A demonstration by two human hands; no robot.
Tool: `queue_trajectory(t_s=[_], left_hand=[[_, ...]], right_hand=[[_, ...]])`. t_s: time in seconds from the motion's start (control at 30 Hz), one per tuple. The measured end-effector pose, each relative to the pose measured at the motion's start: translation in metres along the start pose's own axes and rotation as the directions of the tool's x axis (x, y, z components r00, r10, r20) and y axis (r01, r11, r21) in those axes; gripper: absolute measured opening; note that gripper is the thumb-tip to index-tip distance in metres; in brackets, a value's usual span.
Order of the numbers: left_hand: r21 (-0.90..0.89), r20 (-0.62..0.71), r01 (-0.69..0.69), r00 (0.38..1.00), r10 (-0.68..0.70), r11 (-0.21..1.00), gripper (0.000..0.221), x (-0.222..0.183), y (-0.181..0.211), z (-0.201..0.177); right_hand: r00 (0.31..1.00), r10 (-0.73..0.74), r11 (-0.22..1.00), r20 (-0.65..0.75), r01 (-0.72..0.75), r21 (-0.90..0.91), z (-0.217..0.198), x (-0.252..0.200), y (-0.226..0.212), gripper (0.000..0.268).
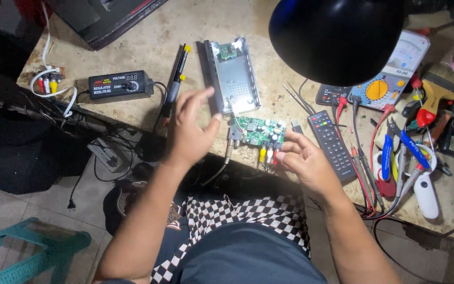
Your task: A person is repairing a circuit board by soldering components, connecting it to a monitor via RCA cables, and testing it using a remote control.
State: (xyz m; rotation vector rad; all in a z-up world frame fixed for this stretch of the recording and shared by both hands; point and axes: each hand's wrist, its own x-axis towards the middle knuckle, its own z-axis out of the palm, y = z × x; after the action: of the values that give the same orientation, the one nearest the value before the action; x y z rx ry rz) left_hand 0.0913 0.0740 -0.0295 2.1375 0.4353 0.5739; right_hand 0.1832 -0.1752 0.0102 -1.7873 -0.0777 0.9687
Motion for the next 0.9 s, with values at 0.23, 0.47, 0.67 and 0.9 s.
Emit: queue_trajectory(t_s=[0.23,0.47,0.67,0.9], left_hand=[[0.130,0.253,0.457,0.843,-0.475,0.880,0.090,0.089,0.048,-0.022],[0.315,0.361,0.385,0.796,-0.485,0.867,0.078,0.118,0.050,-0.018],[0.276,0.264,0.518,0.769,-0.582,0.809,0.080,0.130,0.027,-0.001],[0.100,0.197,0.578,0.786,-0.586,0.810,0.074,0.133,-0.001,0.008]], right_hand=[[0.997,-0.074,0.993,-0.011,0.073,-0.095,0.002,-0.001,0.004,0.089],[0.994,-0.106,0.984,-0.018,0.102,-0.142,0.001,0.000,0.005,0.097],[0.993,-0.117,0.982,-0.006,0.115,-0.149,0.000,0.003,0.006,0.096],[0.988,-0.157,0.980,0.011,0.157,-0.124,0.001,0.006,0.010,0.099]])
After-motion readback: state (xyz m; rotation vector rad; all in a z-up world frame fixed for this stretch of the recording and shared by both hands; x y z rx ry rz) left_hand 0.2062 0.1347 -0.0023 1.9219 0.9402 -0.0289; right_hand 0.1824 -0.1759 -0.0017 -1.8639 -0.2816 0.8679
